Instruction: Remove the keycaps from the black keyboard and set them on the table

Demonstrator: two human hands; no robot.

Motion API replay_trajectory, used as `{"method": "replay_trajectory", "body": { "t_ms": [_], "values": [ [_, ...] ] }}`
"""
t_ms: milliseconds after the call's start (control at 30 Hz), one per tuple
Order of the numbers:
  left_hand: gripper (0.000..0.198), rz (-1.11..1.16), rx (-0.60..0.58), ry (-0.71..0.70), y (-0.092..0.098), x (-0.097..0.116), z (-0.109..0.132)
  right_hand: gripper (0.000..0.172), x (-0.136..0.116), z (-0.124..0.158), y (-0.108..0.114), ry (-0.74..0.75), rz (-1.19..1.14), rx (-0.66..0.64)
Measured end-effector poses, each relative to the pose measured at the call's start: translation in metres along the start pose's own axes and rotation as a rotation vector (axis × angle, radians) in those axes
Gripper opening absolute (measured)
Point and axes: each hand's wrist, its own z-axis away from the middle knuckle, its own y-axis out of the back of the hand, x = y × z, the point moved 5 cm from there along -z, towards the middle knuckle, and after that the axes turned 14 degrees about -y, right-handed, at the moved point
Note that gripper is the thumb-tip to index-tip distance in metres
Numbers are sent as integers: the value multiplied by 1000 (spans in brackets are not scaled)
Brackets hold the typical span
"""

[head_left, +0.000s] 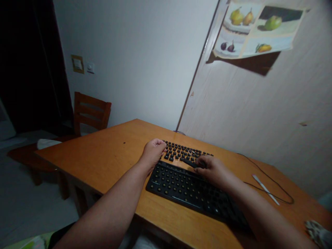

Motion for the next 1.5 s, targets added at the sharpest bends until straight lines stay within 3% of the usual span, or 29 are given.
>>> {"method": "replay_trajectory", "body": {
  "t_ms": [200,333,1267,1500],
  "values": [
    [18,-40,-6,-13,1,-3,0,13,0,-42,-21,-22,173,-77],
    [16,-62,-17,-35,2,-2,0,19,-2,-54,-32,-20,224,-116],
    [14,-113,-71,-46,1,-3,0,18,-4,-58,-45,17,191,-184],
    [18,-148,-74,-70,5,-10,-4,25,1,-53,-25,1,35,-124]
  ]
}}
